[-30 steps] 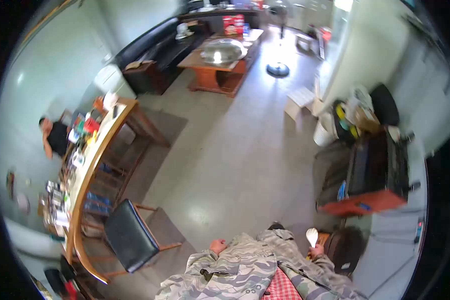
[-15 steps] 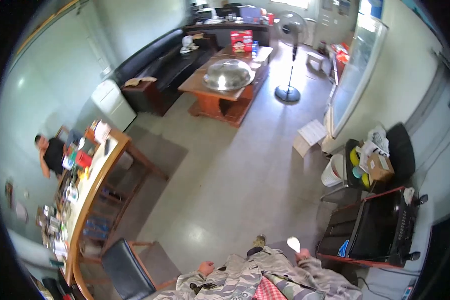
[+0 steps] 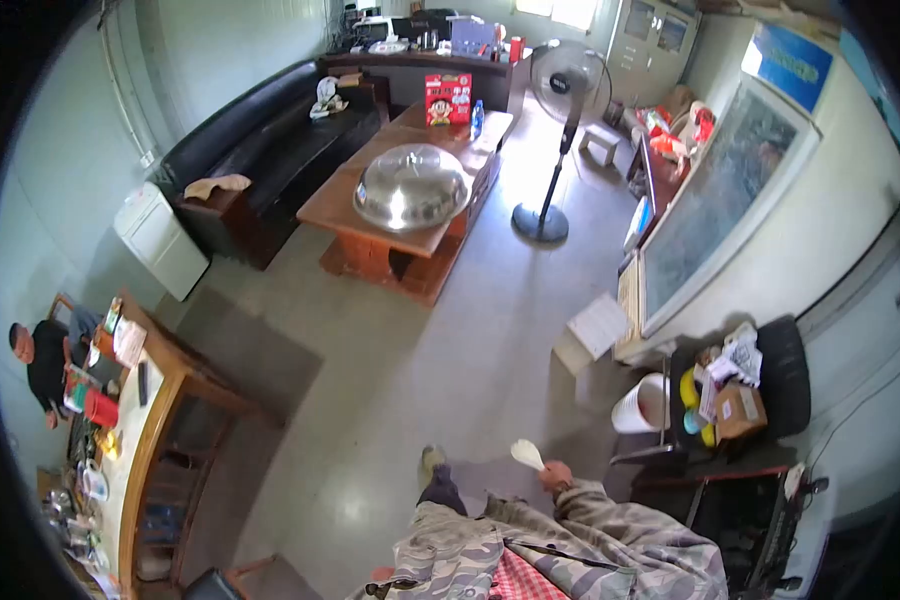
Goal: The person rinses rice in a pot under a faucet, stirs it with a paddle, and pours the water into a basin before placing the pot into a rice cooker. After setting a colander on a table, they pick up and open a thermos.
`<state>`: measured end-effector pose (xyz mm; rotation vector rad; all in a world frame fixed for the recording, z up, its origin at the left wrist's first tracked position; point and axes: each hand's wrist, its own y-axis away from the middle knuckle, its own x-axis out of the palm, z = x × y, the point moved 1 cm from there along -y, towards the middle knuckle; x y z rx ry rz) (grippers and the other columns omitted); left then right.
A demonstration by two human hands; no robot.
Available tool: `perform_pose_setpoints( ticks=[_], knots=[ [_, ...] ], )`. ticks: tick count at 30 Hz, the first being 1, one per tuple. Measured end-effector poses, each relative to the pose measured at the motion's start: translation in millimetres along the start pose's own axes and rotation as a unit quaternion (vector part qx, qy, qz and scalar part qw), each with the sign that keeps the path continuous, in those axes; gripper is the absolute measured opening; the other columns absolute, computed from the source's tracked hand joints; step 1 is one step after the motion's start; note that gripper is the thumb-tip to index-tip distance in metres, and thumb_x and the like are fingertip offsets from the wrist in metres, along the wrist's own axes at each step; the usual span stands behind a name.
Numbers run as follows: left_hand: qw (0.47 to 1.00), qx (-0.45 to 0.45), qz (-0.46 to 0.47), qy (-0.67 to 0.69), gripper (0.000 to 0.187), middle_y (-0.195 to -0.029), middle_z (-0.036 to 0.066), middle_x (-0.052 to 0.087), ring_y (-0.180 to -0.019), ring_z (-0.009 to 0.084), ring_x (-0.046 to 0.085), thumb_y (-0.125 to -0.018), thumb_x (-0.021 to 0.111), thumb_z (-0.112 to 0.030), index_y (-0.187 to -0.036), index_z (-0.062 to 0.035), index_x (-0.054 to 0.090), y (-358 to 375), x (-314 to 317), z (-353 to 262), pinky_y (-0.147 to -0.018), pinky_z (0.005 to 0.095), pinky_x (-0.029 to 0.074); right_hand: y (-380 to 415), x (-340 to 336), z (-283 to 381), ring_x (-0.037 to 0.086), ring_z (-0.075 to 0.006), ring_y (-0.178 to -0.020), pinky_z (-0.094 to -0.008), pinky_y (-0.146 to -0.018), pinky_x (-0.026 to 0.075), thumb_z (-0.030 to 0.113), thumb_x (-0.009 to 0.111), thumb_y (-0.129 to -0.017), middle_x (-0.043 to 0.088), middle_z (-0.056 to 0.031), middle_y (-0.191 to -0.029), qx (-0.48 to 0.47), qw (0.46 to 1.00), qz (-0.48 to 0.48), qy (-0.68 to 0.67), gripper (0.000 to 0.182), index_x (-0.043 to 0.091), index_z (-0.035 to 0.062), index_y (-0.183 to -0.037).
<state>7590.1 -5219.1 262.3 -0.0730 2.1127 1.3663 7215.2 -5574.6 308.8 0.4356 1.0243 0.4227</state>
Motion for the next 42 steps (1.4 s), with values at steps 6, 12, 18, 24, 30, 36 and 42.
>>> perform_pose_setpoints(
  ticks=[6, 12, 18, 24, 30, 36, 42],
  knots=[
    [0.937, 0.221, -0.033, -0.27, 0.023, -0.074, 0.013, 0.064, -0.075, 0.0306, 0.061, -0.067, 0.054, -0.024, -0.079, -0.0091, 0.066, -190, -136, -115, -0.066, 0.0405, 0.05, -32, -64, -6, 0.06, -0.0169, -0.05, -0.0311, -0.046, 0.048, 0.025, 0.064, -0.075, 0.061, -0.007, -0.061, 0.216, 0.966, -0.027, -0.141, 0.023, 0.066, 0.0026, -0.078],
    [0.96, 0.209, -0.185, 0.02, 0.019, -0.084, 0.019, 0.062, -0.078, 0.0363, 0.059, -0.073, 0.05, -0.014, -0.083, -0.0037, 0.063, -278, -334, -397, -0.07, 0.0398, 0.047, -84, -84, 37, 0.06, -0.019, -0.051, -0.0322, -0.046, 0.048, 0.024, 0.064, -0.075, 0.062, -0.0086, -0.063, 0.304, 0.918, -0.048, -0.249, 0.024, 0.064, -0.0003, -0.077],
    [0.917, 0.288, -0.136, 0.241, 0.026, -0.084, 0.01, 0.066, -0.078, 0.0172, 0.062, -0.073, 0.061, -0.016, -0.096, -0.0026, 0.064, -367, -348, -561, -0.071, 0.0297, 0.048, -238, -138, 61, 0.062, -0.0193, -0.058, -0.0325, -0.058, 0.051, 0.029, 0.067, -0.071, 0.064, -0.0074, -0.065, 0.277, 0.944, 0.014, -0.176, 0.026, 0.066, 0.0033, -0.073],
    [0.957, 0.178, -0.036, 0.227, 0.024, -0.075, 0.005, 0.063, -0.068, 0.0137, 0.057, -0.067, 0.063, -0.012, -0.088, -0.0015, 0.063, -428, -362, -631, -0.065, 0.0275, 0.047, -397, -235, 131, 0.061, -0.0188, -0.05, -0.032, -0.05, 0.049, 0.027, 0.059, -0.075, 0.06, -0.0094, -0.061, 0.128, 0.964, -0.065, -0.223, 0.027, 0.064, 0.0006, -0.078],
    [0.935, 0.213, -0.211, 0.188, 0.028, -0.072, 0.012, 0.062, -0.064, 0.0184, 0.058, -0.064, 0.062, -0.019, -0.085, -0.0005, 0.061, -458, -474, -750, -0.062, 0.031, 0.046, -517, -320, 211, 0.057, -0.0145, -0.049, -0.0287, -0.045, 0.046, 0.025, 0.059, -0.077, 0.058, -0.006, -0.063, 0.051, 0.966, -0.04, -0.252, 0.025, 0.06, -0.0005, -0.08],
    [0.919, 0.162, -0.299, 0.202, 0.047, -0.091, 0.02, 0.062, -0.089, 0.0324, 0.06, -0.064, 0.065, -0.023, -0.102, 0.0019, 0.056, -556, -580, -872, -0.082, 0.0357, 0.045, -582, -366, 177, 0.056, -0.0122, -0.048, -0.0275, -0.045, 0.044, 0.027, 0.061, -0.077, 0.059, -0.0055, -0.059, 0.087, 0.976, 0.032, -0.196, 0.022, 0.062, 0.0049, -0.081],
    [0.873, 0.131, -0.459, 0.105, 0.064, -0.107, 0.024, 0.051, -0.105, 0.04, 0.047, -0.067, 0.062, -0.023, -0.125, -0.0073, 0.039, -659, -625, -939, -0.088, 0.0438, 0.041, -604, -426, 174, 0.057, -0.0137, -0.052, -0.0298, -0.049, 0.044, 0.032, 0.062, -0.076, 0.059, -0.0059, -0.059, 0.131, 0.983, 0.006, -0.128, 0.028, 0.064, 0.0047, -0.082]
  ],
)
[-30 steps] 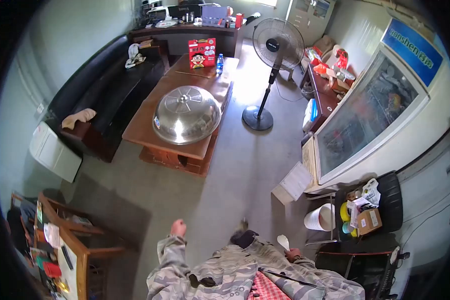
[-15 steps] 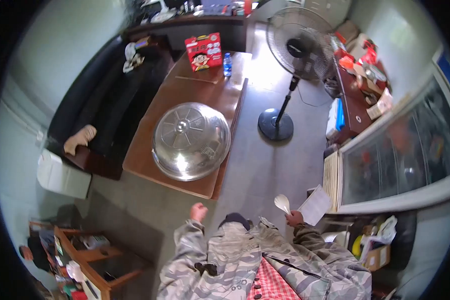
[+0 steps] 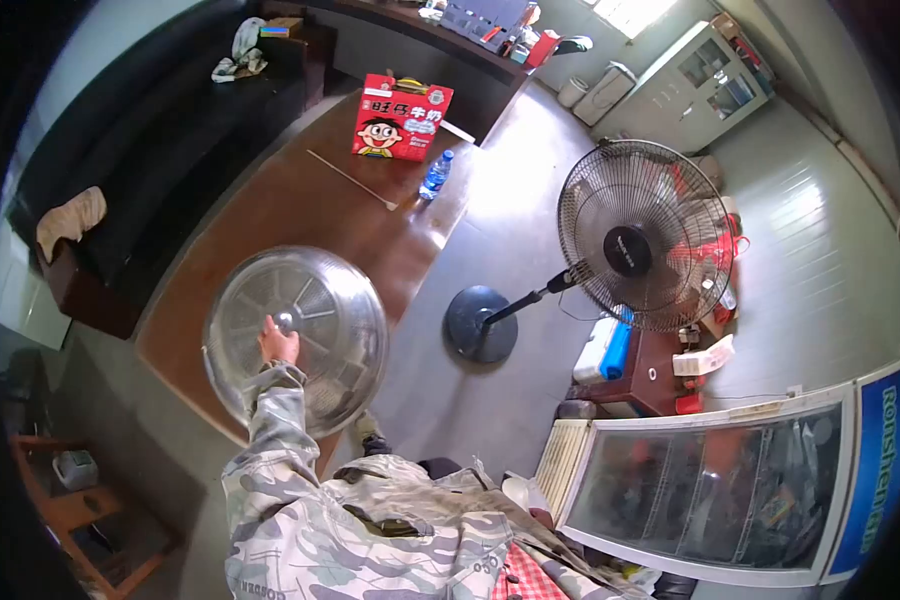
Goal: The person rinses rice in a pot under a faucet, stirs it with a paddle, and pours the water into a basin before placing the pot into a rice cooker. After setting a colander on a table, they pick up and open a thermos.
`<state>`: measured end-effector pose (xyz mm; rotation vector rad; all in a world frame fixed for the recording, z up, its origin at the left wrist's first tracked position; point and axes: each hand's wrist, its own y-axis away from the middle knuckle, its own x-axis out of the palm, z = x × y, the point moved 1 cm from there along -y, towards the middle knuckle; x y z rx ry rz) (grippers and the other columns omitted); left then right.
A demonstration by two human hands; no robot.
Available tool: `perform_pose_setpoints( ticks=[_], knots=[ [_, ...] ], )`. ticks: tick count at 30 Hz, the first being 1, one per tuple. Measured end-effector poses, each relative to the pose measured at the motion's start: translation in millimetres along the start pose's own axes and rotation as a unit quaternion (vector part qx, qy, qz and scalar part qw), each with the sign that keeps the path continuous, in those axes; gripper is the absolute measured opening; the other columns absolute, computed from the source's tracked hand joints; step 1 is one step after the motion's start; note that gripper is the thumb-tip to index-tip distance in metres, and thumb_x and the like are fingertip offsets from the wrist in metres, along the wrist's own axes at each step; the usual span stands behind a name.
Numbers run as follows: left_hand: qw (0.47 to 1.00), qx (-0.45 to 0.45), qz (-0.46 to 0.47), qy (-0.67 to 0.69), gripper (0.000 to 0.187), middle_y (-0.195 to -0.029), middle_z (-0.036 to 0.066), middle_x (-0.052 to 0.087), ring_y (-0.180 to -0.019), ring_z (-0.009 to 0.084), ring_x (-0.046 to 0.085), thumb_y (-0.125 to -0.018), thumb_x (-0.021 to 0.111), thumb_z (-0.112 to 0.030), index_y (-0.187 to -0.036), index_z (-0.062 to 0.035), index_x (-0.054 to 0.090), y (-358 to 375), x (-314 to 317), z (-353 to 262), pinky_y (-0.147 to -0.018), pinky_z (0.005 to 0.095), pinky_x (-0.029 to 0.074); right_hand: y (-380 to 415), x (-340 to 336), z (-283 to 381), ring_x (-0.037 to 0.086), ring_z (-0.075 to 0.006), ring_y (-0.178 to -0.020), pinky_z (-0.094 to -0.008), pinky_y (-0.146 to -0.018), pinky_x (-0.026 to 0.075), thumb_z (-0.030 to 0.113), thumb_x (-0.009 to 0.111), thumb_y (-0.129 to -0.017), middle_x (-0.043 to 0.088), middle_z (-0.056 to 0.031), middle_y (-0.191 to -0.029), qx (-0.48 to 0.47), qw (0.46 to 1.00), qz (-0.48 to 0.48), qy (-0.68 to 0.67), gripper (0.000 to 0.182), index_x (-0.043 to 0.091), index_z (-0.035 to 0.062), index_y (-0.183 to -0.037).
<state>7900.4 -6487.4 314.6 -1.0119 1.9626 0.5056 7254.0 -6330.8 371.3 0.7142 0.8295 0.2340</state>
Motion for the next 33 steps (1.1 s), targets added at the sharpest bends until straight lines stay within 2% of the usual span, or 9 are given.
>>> perform_pose_setpoints(
  ticks=[3, 8, 11, 14, 18, 21, 23, 27, 33],
  knots=[
    [0.992, -0.059, 0.091, -0.061, 0.068, -0.111, 0.023, 0.049, -0.104, 0.0387, 0.049, -0.069, 0.061, -0.022, -0.13, -0.0122, 0.035, -19, -6, -24, -0.087, 0.0434, 0.042, -24, -15, 37, 0.056, -0.0138, -0.054, -0.0297, -0.051, 0.045, 0.032, 0.063, -0.076, 0.059, -0.0056, -0.059, 0.006, 0.999, 0.01, -0.034, 0.027, 0.064, 0.005, -0.082],
    [0.991, -0.077, 0.083, -0.077, 0.028, -0.1, 0.015, 0.048, -0.088, 0.0345, 0.055, -0.067, 0.062, -0.015, -0.094, -0.0107, 0.056, -35, -4, -29, -0.073, 0.0437, 0.047, -67, -36, 37, 0.056, -0.0139, -0.057, -0.0295, -0.054, 0.045, 0.031, 0.063, -0.076, 0.059, -0.005, -0.06, -0.026, 0.999, 0.042, 0.018, 0.027, 0.065, 0.0056, -0.083],
    [0.985, -0.113, 0.112, -0.067, 0.029, -0.1, 0.015, 0.048, -0.087, 0.0327, 0.056, -0.064, 0.066, -0.016, -0.091, -0.0111, 0.057, -38, -20, -41, -0.072, 0.0424, 0.047, -112, -57, 0, 0.056, -0.0139, -0.058, -0.0294, -0.056, 0.045, 0.031, 0.063, -0.076, 0.06, -0.0047, -0.06, -0.051, 0.994, 0.095, 0.035, 0.026, 0.066, 0.0059, -0.083],
    [0.992, -0.096, 0.063, -0.05, 0.027, -0.09, 0.011, 0.053, -0.079, 0.03, 0.056, -0.061, 0.068, -0.019, -0.083, -0.0095, 0.058, -36, -19, -32, -0.071, 0.0391, 0.047, -114, -71, 122, 0.057, -0.0113, -0.055, -0.0301, -0.051, 0.046, 0.03, 0.059, -0.081, 0.059, -0.0056, -0.062, -0.024, 0.997, 0.058, 0.041, 0.026, 0.063, 0.004, -0.085],
    [0.997, -0.076, 0.003, 0.0, 0.028, -0.079, 0.011, 0.059, -0.074, 0.0261, 0.057, -0.061, 0.068, -0.019, -0.086, -0.0073, 0.061, -10, -84, -25, -0.066, 0.0377, 0.046, -197, -77, 153, 0.057, -0.0123, -0.048, -0.0297, -0.043, 0.046, 0.017, 0.06, -0.08, 0.057, -0.0034, -0.056, -0.047, 0.997, 0.043, 0.039, 0.016, 0.064, 0.0026, -0.078],
    [0.994, -0.041, -0.066, 0.075, 0.029, -0.071, 0.008, 0.06, -0.072, 0.0169, 0.056, -0.065, 0.066, -0.014, -0.092, -0.0047, 0.061, 34, -164, 12, -0.059, 0.0326, 0.045, -244, -78, 200, 0.055, -0.0129, -0.044, -0.0297, -0.042, 0.045, 0.02, 0.062, -0.078, 0.057, -0.0039, -0.054, -0.04, 0.995, 0.074, 0.045, 0.019, 0.063, 0.0028, -0.072],
    [0.954, -0.255, -0.042, 0.15, 0.023, -0.071, 0.004, 0.057, -0.072, 0.0085, 0.052, -0.07, 0.062, -0.008, -0.092, -0.0014, 0.06, 76, -242, -23, -0.055, 0.0257, 0.043, -276, -68, 226, 0.056, -0.0141, -0.044, -0.0292, -0.036, 0.044, 0.021, 0.061, -0.079, 0.057, -0.0043, -0.057, -0.072, 0.994, 0.068, 0.034, 0.019, 0.06, 0.0042, -0.071],
    [0.896, -0.309, -0.205, 0.242, 0.022, -0.085, 0.003, 0.055, -0.064, 0.0107, 0.051, -0.074, 0.055, -0.003, -0.096, 0.0009, 0.054, 180, -326, 40, -0.052, 0.0223, 0.042, -290, -33, 304, 0.056, -0.0172, -0.045, -0.0296, -0.037, 0.042, 0.025, 0.057, -0.082, 0.057, -0.0059, -0.062, -0.023, 0.99, 0.097, -0.099, 0.022, 0.059, 0.0037, -0.076],
    [0.848, -0.376, -0.339, 0.157, 0.017, -0.076, 0.001, 0.052, -0.055, 0.0077, 0.047, -0.071, 0.058, 0.0, -0.087, -0.0038, 0.053, 322, -379, 61, -0.046, 0.0201, 0.04, -277, 36, 353, 0.057, -0.0169, -0.047, -0.0284, -0.037, 0.042, 0.027, 0.057, -0.082, 0.058, -0.0067, -0.067, 0.006, 0.979, 0.183, -0.09, 0.026, 0.059, 0.0024, -0.088]
  ],
)
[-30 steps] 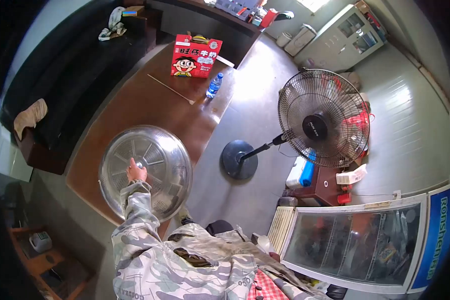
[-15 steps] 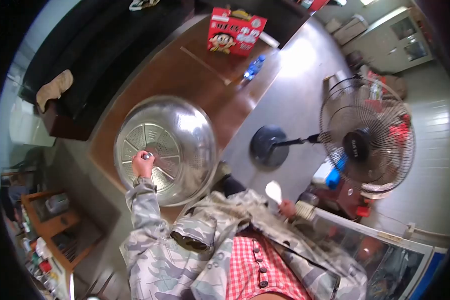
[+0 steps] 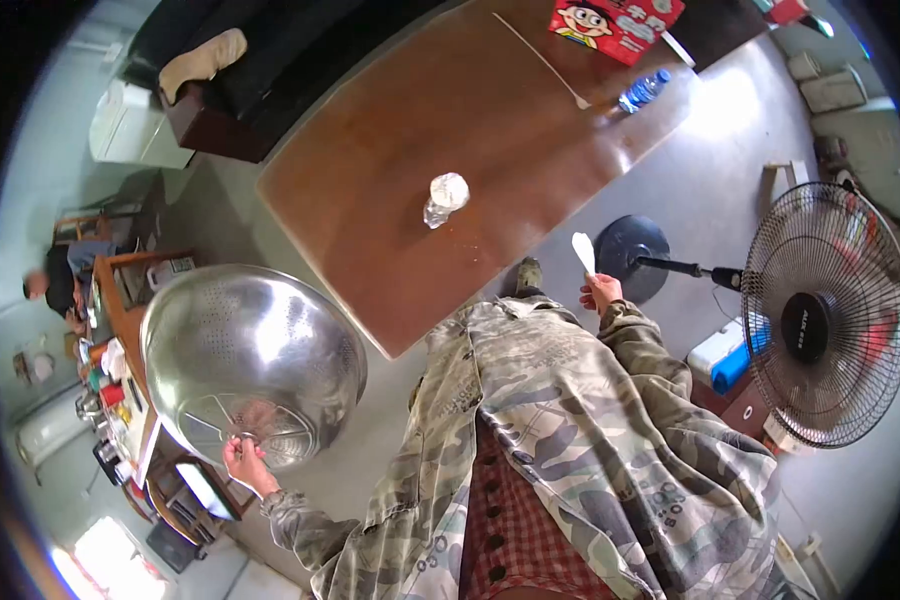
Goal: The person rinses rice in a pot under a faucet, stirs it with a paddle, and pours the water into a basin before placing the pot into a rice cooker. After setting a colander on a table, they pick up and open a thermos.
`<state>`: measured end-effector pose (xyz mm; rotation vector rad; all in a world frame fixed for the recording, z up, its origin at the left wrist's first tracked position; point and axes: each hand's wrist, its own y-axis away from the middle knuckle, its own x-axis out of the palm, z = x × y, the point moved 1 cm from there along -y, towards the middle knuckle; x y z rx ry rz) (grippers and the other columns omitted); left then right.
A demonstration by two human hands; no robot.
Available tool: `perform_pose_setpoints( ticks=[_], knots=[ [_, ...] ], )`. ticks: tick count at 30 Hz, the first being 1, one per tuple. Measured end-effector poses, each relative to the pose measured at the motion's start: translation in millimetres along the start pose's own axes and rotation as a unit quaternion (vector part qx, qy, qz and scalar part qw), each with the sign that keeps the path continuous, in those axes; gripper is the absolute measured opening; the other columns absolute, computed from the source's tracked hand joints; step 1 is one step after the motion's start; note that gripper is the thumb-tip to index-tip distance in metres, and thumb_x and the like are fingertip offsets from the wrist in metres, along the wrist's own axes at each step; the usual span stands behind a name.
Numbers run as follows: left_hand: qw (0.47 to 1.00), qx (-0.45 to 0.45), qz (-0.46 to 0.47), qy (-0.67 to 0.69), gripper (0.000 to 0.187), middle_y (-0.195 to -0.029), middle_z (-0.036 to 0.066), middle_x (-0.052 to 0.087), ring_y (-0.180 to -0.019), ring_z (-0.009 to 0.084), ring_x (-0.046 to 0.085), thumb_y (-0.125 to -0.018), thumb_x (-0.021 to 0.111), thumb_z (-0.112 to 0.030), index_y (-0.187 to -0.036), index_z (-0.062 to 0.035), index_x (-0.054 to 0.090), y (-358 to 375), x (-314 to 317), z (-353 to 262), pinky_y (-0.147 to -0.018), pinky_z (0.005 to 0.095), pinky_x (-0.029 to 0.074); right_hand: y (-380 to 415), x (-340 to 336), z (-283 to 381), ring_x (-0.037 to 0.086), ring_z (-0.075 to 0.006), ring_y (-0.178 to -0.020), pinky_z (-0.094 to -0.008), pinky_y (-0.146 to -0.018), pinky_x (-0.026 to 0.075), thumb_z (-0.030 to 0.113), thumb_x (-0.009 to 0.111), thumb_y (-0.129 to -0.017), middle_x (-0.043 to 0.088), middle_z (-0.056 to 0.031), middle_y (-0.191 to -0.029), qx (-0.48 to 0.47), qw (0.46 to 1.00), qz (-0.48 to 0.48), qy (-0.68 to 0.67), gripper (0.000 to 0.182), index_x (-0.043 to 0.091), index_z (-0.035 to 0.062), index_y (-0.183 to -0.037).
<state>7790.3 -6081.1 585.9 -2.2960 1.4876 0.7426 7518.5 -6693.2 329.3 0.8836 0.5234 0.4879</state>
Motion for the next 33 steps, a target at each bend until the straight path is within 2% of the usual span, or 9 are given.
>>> perform_pose_setpoints(
  ticks=[3, 7, 10, 14, 17, 22, 24, 30, 33],
  knots=[
    [0.99, -0.068, -0.095, -0.073, 0.017, -0.073, 0.001, 0.053, -0.051, 0.0079, 0.047, -0.069, 0.061, -0.006, -0.085, -0.0048, 0.054, 17, -15, 21, -0.042, 0.0205, 0.039, 2, 15, 1, 0.057, -0.0168, -0.047, -0.0282, -0.038, 0.042, 0.025, 0.057, -0.081, 0.058, -0.0059, -0.067, -0.01, 0.999, 0.014, 0.032, 0.022, 0.06, 0.0037, -0.087],
    [0.98, -0.104, -0.126, -0.116, 0.016, -0.067, 0.003, 0.054, -0.042, 0.0093, 0.044, -0.067, 0.063, -0.011, -0.079, -0.0058, 0.055, 14, -25, 66, -0.033, 0.0235, 0.037, 15, 21, 7, 0.056, -0.0167, -0.047, -0.0281, -0.039, 0.043, 0.023, 0.055, -0.081, 0.057, -0.0059, -0.068, -0.02, 0.999, 0.021, 0.045, 0.022, 0.059, 0.0035, -0.089],
    [0.979, -0.141, -0.108, -0.105, 0.015, -0.066, 0.004, 0.054, -0.041, 0.0097, 0.045, -0.066, 0.063, -0.011, -0.077, -0.0049, 0.054, 8, -10, 80, -0.033, 0.0228, 0.037, 27, 14, 4, 0.057, -0.0166, -0.048, -0.0281, -0.038, 0.044, 0.026, 0.058, -0.082, 0.058, -0.006, -0.068, -0.039, 0.999, -0.001, 0.036, 0.023, 0.059, 0.0034, -0.086],
    [0.987, -0.143, -0.043, -0.065, 0.015, -0.065, 0.005, 0.055, -0.04, 0.0101, 0.045, -0.067, 0.062, -0.009, -0.077, -0.0036, 0.053, -15, 42, 87, -0.032, 0.0218, 0.036, 47, -3, -8, 0.057, -0.0166, -0.046, -0.0286, -0.038, 0.044, 0.027, 0.06, -0.081, 0.058, -0.0062, -0.066, -0.031, 0.999, -0.032, 0.022, 0.022, 0.06, 0.0043, -0.082],
    [0.988, -0.14, 0.056, 0.043, 0.015, -0.066, 0.006, 0.053, -0.038, 0.0108, 0.044, -0.069, 0.059, -0.007, -0.08, -0.0017, 0.05, -31, 98, 83, -0.03, 0.0217, 0.035, 62, -19, -25, 0.056, -0.0158, -0.045, -0.0291, -0.038, 0.044, 0.023, 0.06, -0.079, 0.058, -0.0051, -0.064, -0.034, 0.996, -0.078, -0.011, 0.019, 0.06, 0.0035, -0.079],
    [0.975, -0.111, 0.173, 0.083, 0.013, -0.062, 0.005, 0.052, -0.038, 0.0101, 0.044, -0.073, 0.057, -0.01, -0.08, -0.0012, 0.052, -30, 193, 29, -0.032, 0.0207, 0.035, 79, -48, -60, 0.057, -0.0171, -0.043, -0.0301, -0.037, 0.046, 0.011, 0.061, -0.075, 0.06, -0.0084, -0.066, -0.079, 0.985, -0.146, -0.045, 0.02, 0.056, -0.0002, -0.092],
    [0.972, -0.099, 0.192, 0.096, 0.013, -0.061, 0.005, 0.053, -0.038, 0.0097, 0.045, -0.073, 0.059, -0.012, -0.079, -0.0021, 0.053, -34, 221, 20, -0.033, 0.0203, 0.037, 92, -55, -65, 0.054, -0.0158, -0.04, -0.0296, -0.035, 0.043, 0.011, 0.062, -0.074, 0.06, -0.0087, -0.065, -0.049, 0.98, -0.177, -0.076, 0.021, 0.056, 0.0002, -0.091],
    [0.965, -0.094, 0.222, 0.105, 0.013, -0.062, 0.003, 0.053, -0.039, 0.0099, 0.046, -0.075, 0.059, -0.013, -0.08, -0.0019, 0.054, -25, 247, -23, -0.033, 0.0212, 0.037, 91, -64, -101, 0.048, -0.0138, -0.037, -0.0283, -0.033, 0.037, 0.015, 0.061, -0.074, 0.058, -0.0065, -0.059, -0.079, 0.975, -0.205, -0.03, 0.015, 0.059, 0.0023, -0.081],
    [0.956, -0.073, 0.247, 0.139, 0.009, -0.061, 0.002, 0.052, -0.039, 0.0093, 0.044, -0.074, 0.057, -0.011, -0.077, -0.0017, 0.055, -31, 245, -11, -0.033, 0.0217, 0.036, 70, -60, -117, 0.044, -0.0124, -0.034, -0.0285, -0.029, 0.033, 0.016, 0.056, -0.077, 0.058, -0.0085, -0.06, -0.064, 0.976, -0.192, -0.082, 0.021, 0.06, 0.001, -0.091]
  ],
)
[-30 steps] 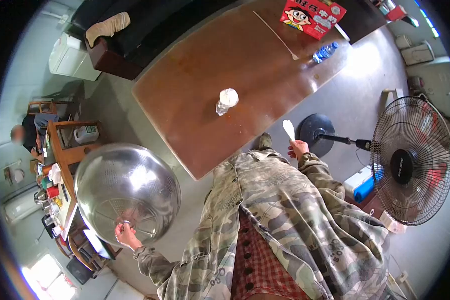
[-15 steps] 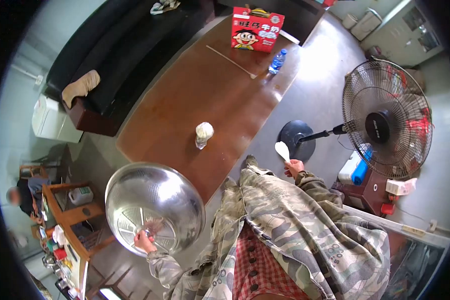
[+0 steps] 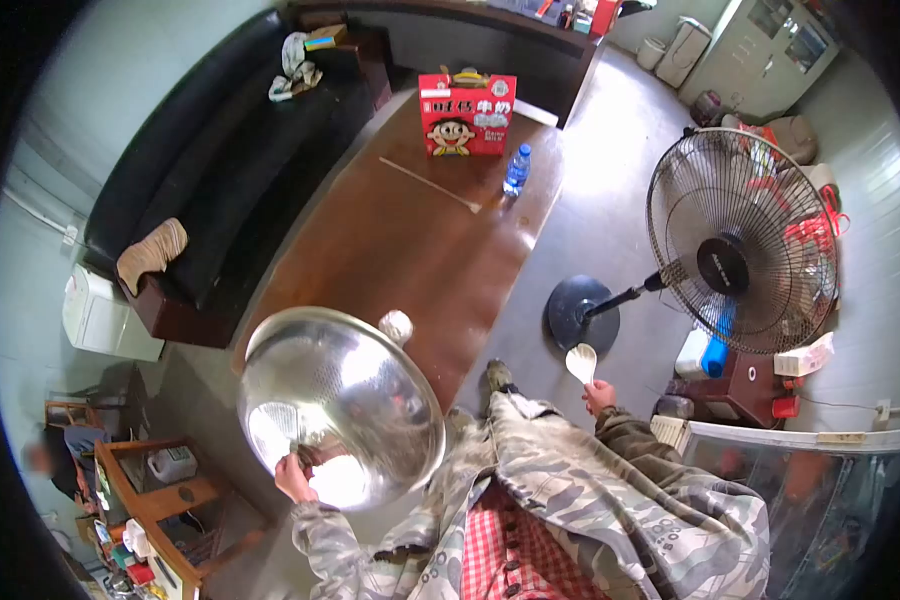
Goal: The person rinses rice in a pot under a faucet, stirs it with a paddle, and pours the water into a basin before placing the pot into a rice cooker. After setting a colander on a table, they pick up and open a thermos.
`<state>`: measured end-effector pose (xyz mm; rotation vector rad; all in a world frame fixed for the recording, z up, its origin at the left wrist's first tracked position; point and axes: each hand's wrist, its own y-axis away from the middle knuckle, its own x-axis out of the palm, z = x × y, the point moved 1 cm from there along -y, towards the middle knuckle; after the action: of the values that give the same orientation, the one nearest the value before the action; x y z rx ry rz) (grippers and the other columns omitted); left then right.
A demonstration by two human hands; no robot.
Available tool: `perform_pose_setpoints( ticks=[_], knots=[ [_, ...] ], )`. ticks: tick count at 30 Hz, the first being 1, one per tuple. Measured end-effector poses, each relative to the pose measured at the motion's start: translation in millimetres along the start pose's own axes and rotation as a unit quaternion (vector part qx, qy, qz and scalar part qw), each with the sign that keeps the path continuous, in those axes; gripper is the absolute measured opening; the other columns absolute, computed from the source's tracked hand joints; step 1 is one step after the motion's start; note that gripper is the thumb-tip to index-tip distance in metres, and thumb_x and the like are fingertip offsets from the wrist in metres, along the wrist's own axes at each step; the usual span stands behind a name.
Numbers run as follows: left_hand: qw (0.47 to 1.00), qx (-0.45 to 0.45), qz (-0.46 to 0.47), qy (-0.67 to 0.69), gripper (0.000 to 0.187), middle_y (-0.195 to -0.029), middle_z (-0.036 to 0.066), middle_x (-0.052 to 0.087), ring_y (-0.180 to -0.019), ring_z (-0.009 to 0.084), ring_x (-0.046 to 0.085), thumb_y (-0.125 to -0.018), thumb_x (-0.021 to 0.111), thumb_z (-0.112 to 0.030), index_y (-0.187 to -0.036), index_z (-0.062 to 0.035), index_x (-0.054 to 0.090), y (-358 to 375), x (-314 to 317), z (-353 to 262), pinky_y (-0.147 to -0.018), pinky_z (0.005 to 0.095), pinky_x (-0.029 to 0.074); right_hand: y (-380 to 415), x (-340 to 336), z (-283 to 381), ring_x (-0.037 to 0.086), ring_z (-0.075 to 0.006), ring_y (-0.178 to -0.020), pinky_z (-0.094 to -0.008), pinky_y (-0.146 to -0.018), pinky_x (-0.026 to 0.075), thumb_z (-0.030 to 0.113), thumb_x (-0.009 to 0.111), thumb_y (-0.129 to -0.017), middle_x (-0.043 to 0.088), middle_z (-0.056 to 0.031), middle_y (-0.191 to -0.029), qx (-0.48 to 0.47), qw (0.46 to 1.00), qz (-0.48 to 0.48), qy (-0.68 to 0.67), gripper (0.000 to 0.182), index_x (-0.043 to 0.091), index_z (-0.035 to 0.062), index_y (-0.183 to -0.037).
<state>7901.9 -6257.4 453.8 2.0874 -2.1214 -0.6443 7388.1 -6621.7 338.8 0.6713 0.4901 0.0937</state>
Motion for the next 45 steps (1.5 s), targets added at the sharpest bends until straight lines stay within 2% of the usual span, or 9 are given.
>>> perform_pose_setpoints(
  ticks=[6, 15, 20, 22, 23, 26, 29, 35, 45],
  knots=[
    [0.998, -0.007, -0.056, -0.031, 0.009, -0.058, 0.001, 0.048, -0.036, 0.0084, 0.038, -0.072, 0.055, -0.009, -0.074, -0.0013, 0.052, 19, -26, 16, -0.031, 0.0222, 0.03, -1, 33, 30, 0.045, -0.0131, -0.035, -0.0277, -0.031, 0.035, 0.021, 0.048, -0.079, 0.059, -0.0085, -0.061, 0.028, 0.998, -0.021, -0.053, 0.028, 0.063, 0.0065, -0.097],
    [0.991, -0.007, -0.108, -0.077, 0.012, -0.058, 0.004, 0.047, -0.034, 0.0081, 0.033, -0.074, 0.055, -0.013, -0.076, -0.0033, 0.047, 40, -73, 54, -0.029, 0.0209, 0.024, -18, 121, 90, 0.049, -0.0099, -0.043, -0.0245, -0.037, 0.04, 0.028, 0.056, -0.083, 0.061, -0.0047, -0.07, -0.017, 0.985, 0.17, -0.001, 0.028, 0.065, 0.0102, -0.102],
    [0.991, -0.023, -0.122, -0.057, 0.009, -0.06, 0.004, 0.047, -0.036, 0.0083, 0.036, -0.072, 0.052, -0.009, -0.075, -0.0029, 0.047, 63, -74, 42, -0.029, 0.0209, 0.026, -18, 180, 118, 0.05, -0.0083, -0.046, -0.0235, -0.038, 0.04, 0.021, 0.054, -0.082, 0.063, -0.003, -0.067, -0.004, 0.969, 0.245, -0.042, 0.026, 0.065, 0.0127, -0.103],
    [0.99, -0.012, -0.12, -0.071, 0.011, -0.069, 0.0, 0.046, -0.05, 0.0062, 0.037, -0.069, 0.054, -0.011, -0.076, -0.0068, 0.046, 62, -80, 51, -0.037, 0.0198, 0.027, -13, 193, 130, 0.05, -0.0077, -0.048, -0.0231, -0.037, 0.036, 0.011, 0.054, -0.079, 0.061, -0.0022, -0.066, -0.108, 0.954, 0.279, 0.0, 0.024, 0.066, 0.0086, -0.099],
    [0.986, -0.016, -0.153, -0.06, 0.011, -0.07, -0.001, 0.046, -0.052, 0.0061, 0.037, -0.07, 0.054, -0.011, -0.077, -0.0075, 0.047, 82, -63, 27, -0.039, 0.02, 0.027, 0, 200, 141, 0.051, -0.0073, -0.052, -0.023, -0.041, 0.037, 0.007, 0.054, -0.077, 0.06, -0.0008, -0.064, -0.108, 0.939, 0.301, -0.124, 0.022, 0.067, 0.007, -0.095],
    [0.991, -0.061, -0.111, -0.05, 0.011, -0.07, -0.001, 0.047, -0.045, 0.0044, 0.035, -0.071, 0.056, -0.008, -0.078, -0.0087, 0.048, 85, -58, 22, -0.035, 0.0182, 0.026, -8, 229, 142, 0.056, -0.0099, -0.064, -0.0262, -0.058, 0.045, 0.012, 0.056, -0.078, 0.065, -0.0031, -0.077, -0.153, 0.952, 0.261, 0.047, 0.024, 0.065, 0.0089, -0.1],
    [0.989, -0.074, -0.125, -0.036, 0.011, -0.067, 0.002, 0.049, -0.04, 0.0064, 0.038, -0.071, 0.056, -0.002, -0.079, -0.0046, 0.049, 92, -43, 8, -0.033, 0.0193, 0.028, -8, 252, 151, 0.06, -0.0279, -0.07, -0.0385, -0.066, 0.047, 0.016, 0.059, -0.076, 0.063, -0.0113, -0.079, -0.329, 0.9, 0.187, 0.215, 0.02, 0.066, 0.0147, -0.095],
    [0.985, -0.101, -0.125, -0.058, 0.01, -0.065, 0.003, 0.049, -0.039, 0.008, 0.04, -0.072, 0.054, 0.0, -0.081, -0.0026, 0.05, 98, -28, 0, -0.034, 0.0198, 0.029, -17, 324, 163, 0.055, -0.0268, -0.084, -0.0382, -0.072, 0.042, 0.013, 0.06, -0.071, 0.057, -0.0071, -0.082, -0.494, 0.803, 0.167, 0.288, 0.023, 0.062, 0.0136, -0.093],
    [0.987, -0.111, -0.091, -0.075, 0.012, -0.067, 0.003, 0.051, -0.043, 0.0064, 0.042, -0.073, 0.052, 0.003, -0.083, -0.0027, 0.051, 84, 23, -4, -0.037, 0.0176, 0.029, -59, 376, 128, 0.053, -0.0238, -0.093, -0.0372, -0.077, 0.039, 0.02, 0.061, -0.073, 0.056, -0.0041, -0.09, -0.463, 0.778, 0.206, 0.371, 0.028, 0.059, 0.018, -0.1]
  ],
)
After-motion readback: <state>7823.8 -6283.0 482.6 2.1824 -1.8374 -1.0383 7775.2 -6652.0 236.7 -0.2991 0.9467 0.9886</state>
